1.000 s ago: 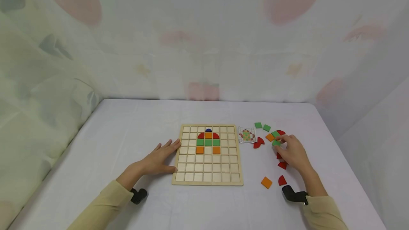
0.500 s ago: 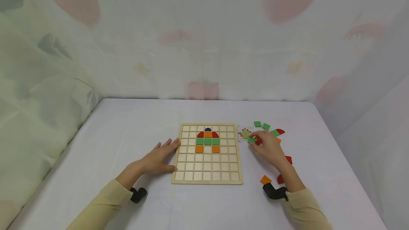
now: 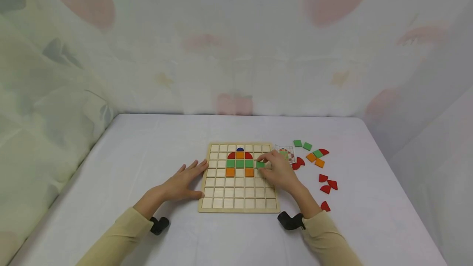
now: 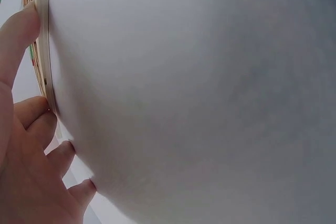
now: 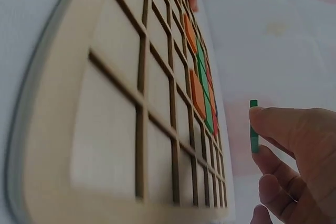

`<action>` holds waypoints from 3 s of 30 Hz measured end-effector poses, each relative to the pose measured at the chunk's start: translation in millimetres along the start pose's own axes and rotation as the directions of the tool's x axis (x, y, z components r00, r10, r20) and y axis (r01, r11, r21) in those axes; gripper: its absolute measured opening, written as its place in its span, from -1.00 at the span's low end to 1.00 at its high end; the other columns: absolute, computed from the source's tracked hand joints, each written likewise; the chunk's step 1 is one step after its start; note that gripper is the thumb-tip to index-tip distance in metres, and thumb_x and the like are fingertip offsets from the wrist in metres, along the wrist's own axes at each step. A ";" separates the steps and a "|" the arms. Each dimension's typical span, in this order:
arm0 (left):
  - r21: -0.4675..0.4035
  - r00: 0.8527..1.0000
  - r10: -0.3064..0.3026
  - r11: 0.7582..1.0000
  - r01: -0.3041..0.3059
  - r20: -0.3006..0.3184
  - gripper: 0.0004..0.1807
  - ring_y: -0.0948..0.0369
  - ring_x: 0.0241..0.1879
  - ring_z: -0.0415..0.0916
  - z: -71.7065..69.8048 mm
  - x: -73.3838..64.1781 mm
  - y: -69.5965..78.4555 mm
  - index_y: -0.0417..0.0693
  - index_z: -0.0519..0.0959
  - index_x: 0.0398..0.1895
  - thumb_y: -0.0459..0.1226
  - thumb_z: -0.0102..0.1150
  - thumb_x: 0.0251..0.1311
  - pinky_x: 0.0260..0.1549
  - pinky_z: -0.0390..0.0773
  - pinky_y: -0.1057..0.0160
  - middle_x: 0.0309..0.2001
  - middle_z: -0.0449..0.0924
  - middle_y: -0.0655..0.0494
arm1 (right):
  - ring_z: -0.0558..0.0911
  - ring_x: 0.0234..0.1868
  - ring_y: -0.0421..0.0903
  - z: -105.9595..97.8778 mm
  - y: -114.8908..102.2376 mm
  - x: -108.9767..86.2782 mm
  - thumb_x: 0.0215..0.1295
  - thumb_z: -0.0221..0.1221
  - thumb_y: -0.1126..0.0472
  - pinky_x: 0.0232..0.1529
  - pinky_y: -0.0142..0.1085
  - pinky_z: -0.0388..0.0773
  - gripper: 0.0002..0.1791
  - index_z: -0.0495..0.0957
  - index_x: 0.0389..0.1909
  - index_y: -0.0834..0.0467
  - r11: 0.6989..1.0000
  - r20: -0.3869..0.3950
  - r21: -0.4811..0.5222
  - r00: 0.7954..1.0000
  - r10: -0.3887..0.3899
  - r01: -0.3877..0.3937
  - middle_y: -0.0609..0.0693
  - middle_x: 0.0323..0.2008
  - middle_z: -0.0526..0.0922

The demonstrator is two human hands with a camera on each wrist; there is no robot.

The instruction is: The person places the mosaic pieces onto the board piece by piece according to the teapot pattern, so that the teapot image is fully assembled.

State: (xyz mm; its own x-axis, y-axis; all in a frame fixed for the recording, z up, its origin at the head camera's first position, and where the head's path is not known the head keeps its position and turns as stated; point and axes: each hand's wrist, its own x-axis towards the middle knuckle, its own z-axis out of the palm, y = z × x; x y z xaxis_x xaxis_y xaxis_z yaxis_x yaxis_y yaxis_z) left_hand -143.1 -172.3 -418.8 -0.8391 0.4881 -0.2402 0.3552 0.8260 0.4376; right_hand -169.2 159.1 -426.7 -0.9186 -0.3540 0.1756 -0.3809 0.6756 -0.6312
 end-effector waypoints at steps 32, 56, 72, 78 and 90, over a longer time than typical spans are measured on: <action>-0.001 1.000 0.019 1.000 -0.019 -0.004 -0.01 0.00 0.43 -0.19 -1.4 -1.4 0.3 -0.02 0.02 0.43 0.00 0.32 -0.03 0.31 -0.21 -0.19 0.45 -0.10 0.15 | 0.30 -0.42 -0.18 51.2 -35.0 15.6 -0.01 0.35 0.20 -0.45 -0.39 0.23 -0.75 0.61 -0.26 0.08 0.984 0.060 -0.145 0.994 -0.092 0.100 -0.09 -0.41 0.43; 0.001 0.999 0.032 0.999 -0.032 -0.001 -0.02 -0.04 0.43 -0.19 -1.7 0.5 0.2 -0.06 0.02 0.43 -0.02 0.32 -0.02 0.30 -0.20 -0.21 0.45 -0.09 0.08 | 0.43 -0.31 -0.11 46.9 -34.2 14.5 0.01 0.32 0.22 -0.34 -0.29 0.37 -0.76 0.60 -0.24 0.08 0.982 0.027 -0.150 0.993 -0.115 0.117 -0.05 -0.30 0.51; -0.014 1.000 0.019 1.000 -0.019 -0.004 -0.01 -0.01 0.43 -0.20 0.2 0.4 -0.1 -0.02 0.02 0.43 -0.01 0.33 -0.03 0.31 -0.21 -0.20 0.45 -0.09 0.13 | 0.51 -0.26 -0.11 8.7 -7.6 5.0 0.15 0.22 0.25 -0.26 -0.26 0.48 -0.79 0.59 -0.17 0.13 1.000 -0.020 -0.017 1.000 -0.007 0.007 -0.04 -0.23 0.57; -0.013 1.000 0.011 1.000 -0.012 -0.005 -0.01 0.00 0.43 -0.19 1.2 0.1 0.0 -0.02 0.02 0.43 -0.02 0.33 -0.04 0.31 -0.22 -0.19 0.45 -0.08 0.13 | 0.53 -0.24 -0.03 -12.6 17.0 5.2 0.16 0.21 0.28 -0.21 -0.15 0.51 -0.77 0.57 -0.13 0.20 1.000 -0.069 -0.014 0.997 0.021 -0.022 0.06 -0.21 0.59; -0.002 1.000 0.014 1.000 -0.014 -0.011 -0.01 0.01 0.43 -0.20 3.1 2.6 -2.0 -0.01 0.02 0.44 -0.01 0.33 -0.03 0.31 -0.21 -0.19 0.45 -0.09 0.14 | 0.53 -0.22 0.11 -49.0 62.4 7.9 0.18 0.17 0.33 -0.27 -0.10 0.47 -0.76 0.54 -0.12 0.28 0.997 -0.145 -0.062 0.989 0.040 -0.049 0.18 -0.21 0.57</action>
State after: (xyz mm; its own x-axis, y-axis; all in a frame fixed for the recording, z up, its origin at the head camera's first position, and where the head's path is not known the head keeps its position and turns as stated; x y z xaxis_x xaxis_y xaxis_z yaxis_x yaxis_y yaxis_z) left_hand -144.7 -171.9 -422.9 -0.8385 0.4967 -0.2243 0.3665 0.8185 0.4425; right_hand -205.4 230.1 -427.7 -0.9386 -0.2293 0.2578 -0.3410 0.7310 -0.5911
